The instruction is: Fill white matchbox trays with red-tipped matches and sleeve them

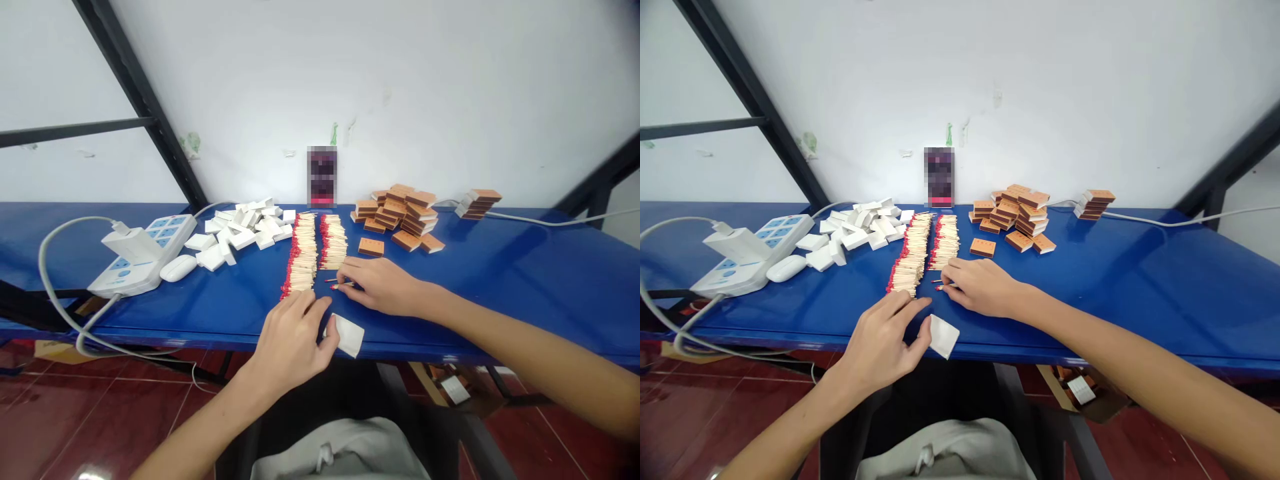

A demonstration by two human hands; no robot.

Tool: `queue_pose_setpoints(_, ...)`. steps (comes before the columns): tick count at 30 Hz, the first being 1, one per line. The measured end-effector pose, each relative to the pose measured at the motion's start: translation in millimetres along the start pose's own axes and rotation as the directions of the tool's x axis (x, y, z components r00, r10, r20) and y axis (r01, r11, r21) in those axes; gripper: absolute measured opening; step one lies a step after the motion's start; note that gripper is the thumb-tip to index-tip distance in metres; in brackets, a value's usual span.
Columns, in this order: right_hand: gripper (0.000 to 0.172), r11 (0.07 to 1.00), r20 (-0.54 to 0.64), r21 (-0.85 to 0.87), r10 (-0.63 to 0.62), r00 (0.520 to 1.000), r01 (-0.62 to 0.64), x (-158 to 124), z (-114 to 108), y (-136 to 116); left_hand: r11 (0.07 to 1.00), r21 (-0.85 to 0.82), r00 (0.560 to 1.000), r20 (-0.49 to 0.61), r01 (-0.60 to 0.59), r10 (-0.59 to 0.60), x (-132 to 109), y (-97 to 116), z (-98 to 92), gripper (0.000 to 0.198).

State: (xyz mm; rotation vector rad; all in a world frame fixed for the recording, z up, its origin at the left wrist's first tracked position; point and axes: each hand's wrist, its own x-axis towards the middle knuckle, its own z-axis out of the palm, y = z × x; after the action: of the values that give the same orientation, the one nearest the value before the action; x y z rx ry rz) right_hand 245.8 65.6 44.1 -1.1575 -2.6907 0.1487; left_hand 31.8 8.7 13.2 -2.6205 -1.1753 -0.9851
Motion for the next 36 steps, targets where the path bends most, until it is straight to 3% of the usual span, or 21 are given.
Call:
queue_pose_setpoints(3, 0.016, 1.0, -0.004, 0.027, 0.002, 1.0, -0.002, -3.9, 1.6, 3.5, 0.999, -0.043, 0.999, 0.033, 0.002, 0.0, -0.9, -2.8, -5.5, 0.029)
queue_pose_setpoints(10, 0.017, 0.997, -0.03, 0.078, -0.008, 1.0, 0.01, -10.8, 0.8, 10.1, 0.983, -0.118, 0.951, 0.26, -0.14, 0.167, -6.4, -10.5, -18.1, 0.055)
queue_pose_setpoints(16, 0.019, 0.988, -0.016, 0.151, 0.028, 0.999, -0.025, -11.3, 0.5, 10.8, 0.984, -0.048, 0.961, 0.211, -0.172, 0.178, -9.9, -10.9, -8.0, 0.039)
queue_pose_setpoints(20, 0.018, 0.988, -0.012, 0.151, 0.04, 0.999, -0.038, -12.6, 0.3, 9.9, 0.988, -0.11, 0.971, 0.203, -0.105, 0.126, -10.0, -14.5, -11.7, 0.034)
queue_pose_setpoints(25, 0.016, 0.984, 0.006, 0.172, 0.042, 0.999, -0.042, -12.5, 0.5, 9.8, 0.928, -0.373, 0.958, 0.274, 0.02, 0.089, -9.7, -24.5, -24.6, 0.034)
queue_pose_setpoints(27, 0.015, 0.983, 0.016, 0.174, 0.048, 0.999, -0.05, -12.3, 0.9, 9.3, 0.896, -0.443, 0.966, 0.22, -0.023, 0.134, -10.8, -28.2, -26.5, 0.038)
queue_pose_setpoints(29, 0.013, 0.986, 0.024, 0.157, 0.048, 0.999, -0.052, -12.8, 1.5, 8.1, 0.877, -0.454, 0.965, 0.114, -0.16, 0.235, -12.4, -31.0, -25.7, 0.037)
queue_pose_setpoints(32, 0.014, 0.995, 0.047, 0.091, 0.044, 0.998, -0.049, -15.2, 1.6, 5.0, 0.825, -0.42, 0.915, -0.037, -0.379, 0.402, -14.1, -33.4, -22.2, 0.03)
queue_pose_setpoints(36, 0.016, 0.998, 0.061, 0.048, 0.036, 0.997, -0.039, -21.2, -2.7, -0.1, 0.783, -0.392, 0.873, -0.144, -0.483, 0.466, -14.6, -33.3, -20.1, 0.028)
